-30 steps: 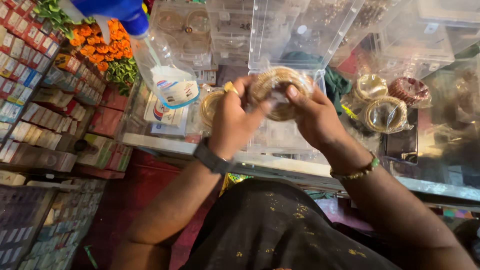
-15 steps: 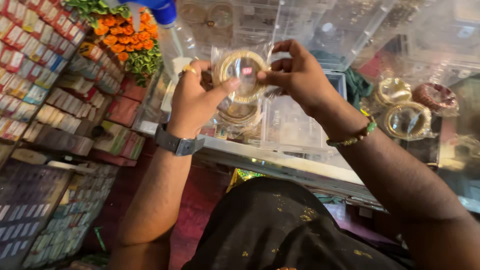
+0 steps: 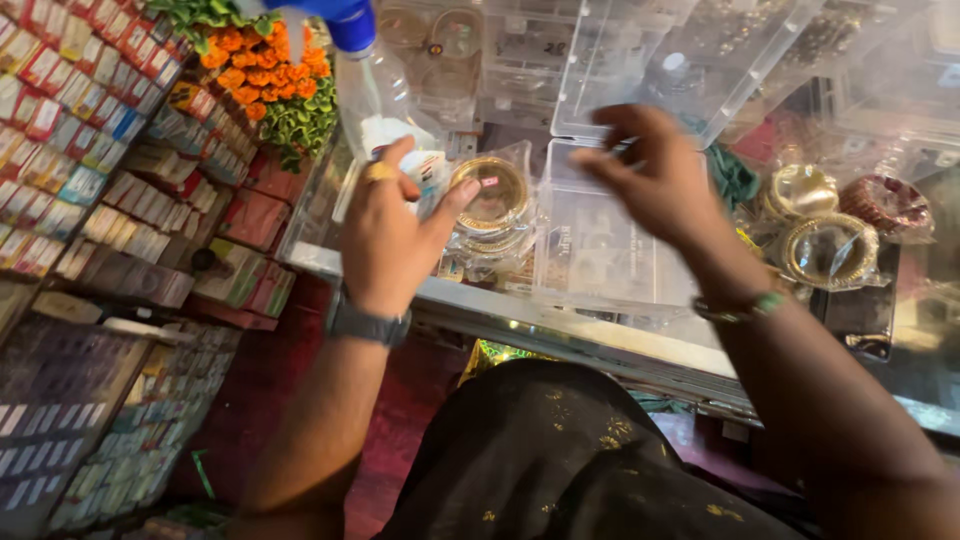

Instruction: The person cleans several clear plastic containers holding gold-colored bangles using a green cloth and a spray bottle. They wipe the exterior of the containers, open them to remove and inspect the bangles, and then place the bangles back inside before closing the containers.

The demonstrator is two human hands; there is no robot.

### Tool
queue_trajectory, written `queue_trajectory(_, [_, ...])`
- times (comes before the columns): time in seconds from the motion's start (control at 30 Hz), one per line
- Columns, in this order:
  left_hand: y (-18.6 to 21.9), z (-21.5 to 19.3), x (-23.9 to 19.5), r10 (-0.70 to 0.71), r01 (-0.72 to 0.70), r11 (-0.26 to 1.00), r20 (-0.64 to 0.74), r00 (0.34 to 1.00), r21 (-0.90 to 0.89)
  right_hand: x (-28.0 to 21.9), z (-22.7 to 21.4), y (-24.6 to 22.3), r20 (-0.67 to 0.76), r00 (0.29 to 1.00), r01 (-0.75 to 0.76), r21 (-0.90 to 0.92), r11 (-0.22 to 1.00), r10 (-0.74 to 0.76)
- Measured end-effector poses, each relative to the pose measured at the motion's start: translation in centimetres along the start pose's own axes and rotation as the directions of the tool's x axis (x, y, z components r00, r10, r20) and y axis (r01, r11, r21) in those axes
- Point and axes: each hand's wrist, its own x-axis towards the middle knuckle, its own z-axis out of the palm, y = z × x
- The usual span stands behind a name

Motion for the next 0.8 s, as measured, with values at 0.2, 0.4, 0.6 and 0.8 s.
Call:
queue_trajectory(0.2, [5.8, 0.7, -3.8, 0.163, -0.008, 0.853, 0.252, 0.954, -0.521, -2.8, -9.2, 7.2, -0.140, 0.990, -0.074, -0.517, 0.853, 0.001])
queue_trajectory(0.4, [9.2, 3.8, -6.3, 0.429, -0.235, 0.826, 0.299, 0.852, -0.513, -2.1, -5.6, 12.8, -0.096, 0.993, 0.000, -0.613, 0.790, -0.075])
queue_trajectory(0.6, [8.1, 3.7, -7.9, 0.364, -0.273, 0.909, 0.280, 0.888, -0.314, -1.4, -6.3, 15.5, -0.144, 0.971, -0.238, -0.587, 0.774, 0.190])
queue_trajectory(0.8, [6.5, 4.5, -8.6, 0.279, -0.213, 0.950, 0.314, 0.908, -0.226, -3.9, -11.8, 13.0, -0.568, 0.817, 0.254, 0.507, 0.824, 0.098])
